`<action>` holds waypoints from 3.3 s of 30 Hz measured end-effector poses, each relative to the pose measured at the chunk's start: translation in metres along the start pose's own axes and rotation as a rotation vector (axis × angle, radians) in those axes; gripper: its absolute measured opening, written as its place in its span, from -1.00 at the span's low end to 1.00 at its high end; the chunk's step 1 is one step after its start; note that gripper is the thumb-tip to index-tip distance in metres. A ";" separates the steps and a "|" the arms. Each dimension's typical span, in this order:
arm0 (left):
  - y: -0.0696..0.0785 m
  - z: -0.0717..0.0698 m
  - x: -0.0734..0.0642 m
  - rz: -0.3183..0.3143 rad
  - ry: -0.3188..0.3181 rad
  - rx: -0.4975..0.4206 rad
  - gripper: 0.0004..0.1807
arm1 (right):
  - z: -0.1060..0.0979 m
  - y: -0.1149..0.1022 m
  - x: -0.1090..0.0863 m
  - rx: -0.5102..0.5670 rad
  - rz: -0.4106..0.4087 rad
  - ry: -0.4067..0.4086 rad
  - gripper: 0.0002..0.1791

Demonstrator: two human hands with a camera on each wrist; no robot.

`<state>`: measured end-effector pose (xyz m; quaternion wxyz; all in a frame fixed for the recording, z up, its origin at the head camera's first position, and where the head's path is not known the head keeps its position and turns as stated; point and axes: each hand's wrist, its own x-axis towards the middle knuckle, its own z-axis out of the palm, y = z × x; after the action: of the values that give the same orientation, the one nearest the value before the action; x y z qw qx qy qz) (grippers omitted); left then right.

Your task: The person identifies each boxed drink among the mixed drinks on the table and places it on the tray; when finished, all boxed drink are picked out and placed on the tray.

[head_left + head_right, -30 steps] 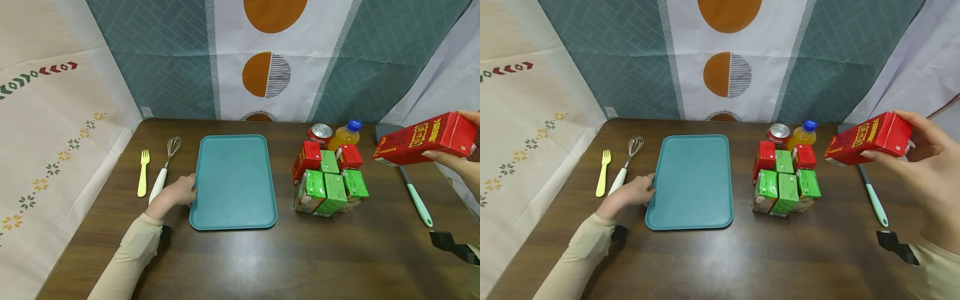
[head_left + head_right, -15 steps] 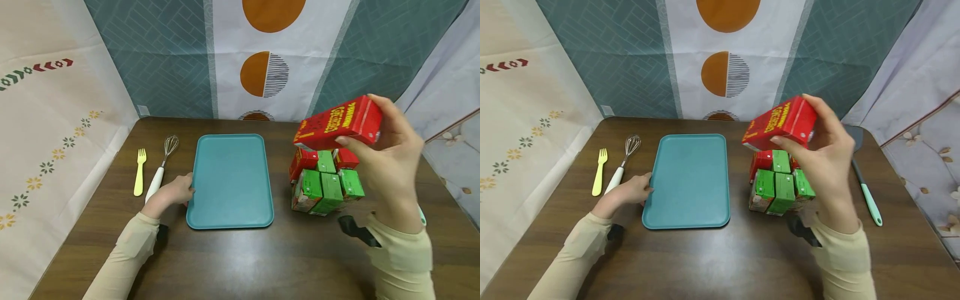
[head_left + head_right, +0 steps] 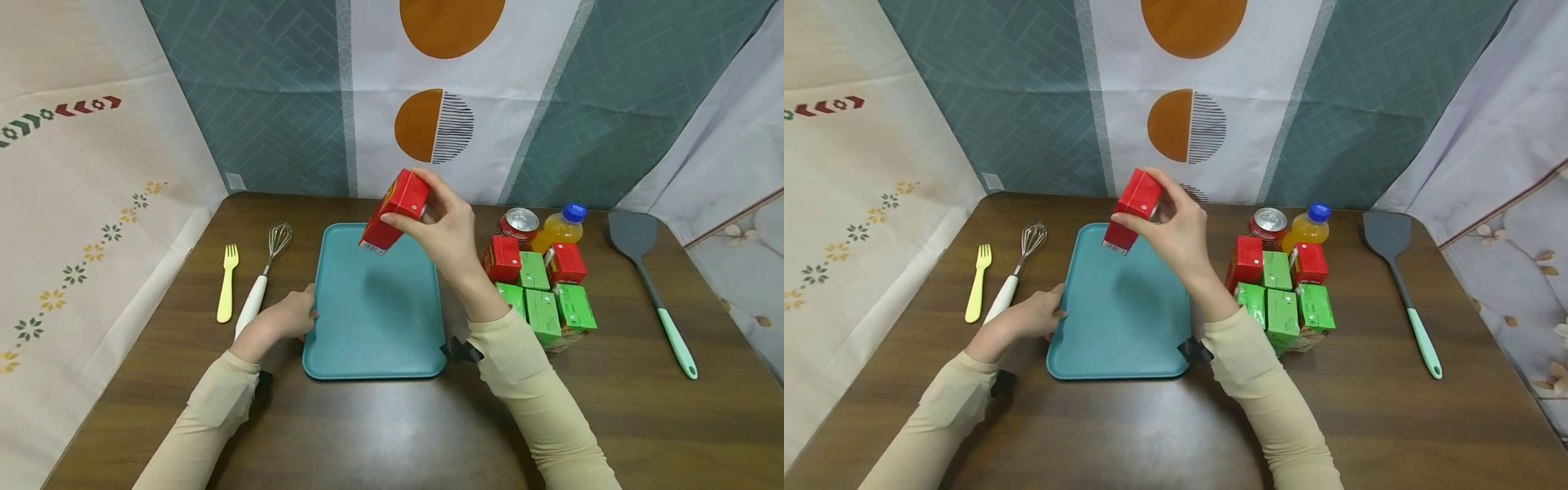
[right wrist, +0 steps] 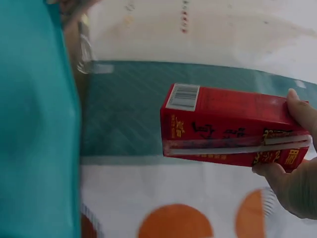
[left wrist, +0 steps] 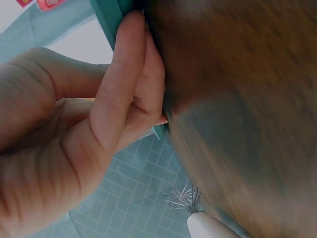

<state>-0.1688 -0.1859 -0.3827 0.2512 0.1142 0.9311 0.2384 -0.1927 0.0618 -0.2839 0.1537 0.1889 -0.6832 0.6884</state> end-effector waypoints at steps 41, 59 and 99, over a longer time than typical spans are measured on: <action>0.004 -0.001 0.003 -0.057 0.013 0.004 -0.28 | 0.078 0.088 0.044 -0.648 0.221 -0.462 0.02; 0.000 -0.005 0.001 -0.033 0.004 -0.003 -0.33 | -0.014 -0.012 -0.060 -0.761 -0.206 -0.493 -0.27; 0.006 0.000 0.002 -0.017 0.003 -0.011 -0.33 | -0.255 0.028 -0.114 -0.814 -0.062 -0.315 -0.05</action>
<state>-0.1698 -0.1802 -0.3799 0.2527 0.1045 0.9311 0.2415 -0.1179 0.3211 -0.3609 0.1302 0.2360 -0.9080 0.3208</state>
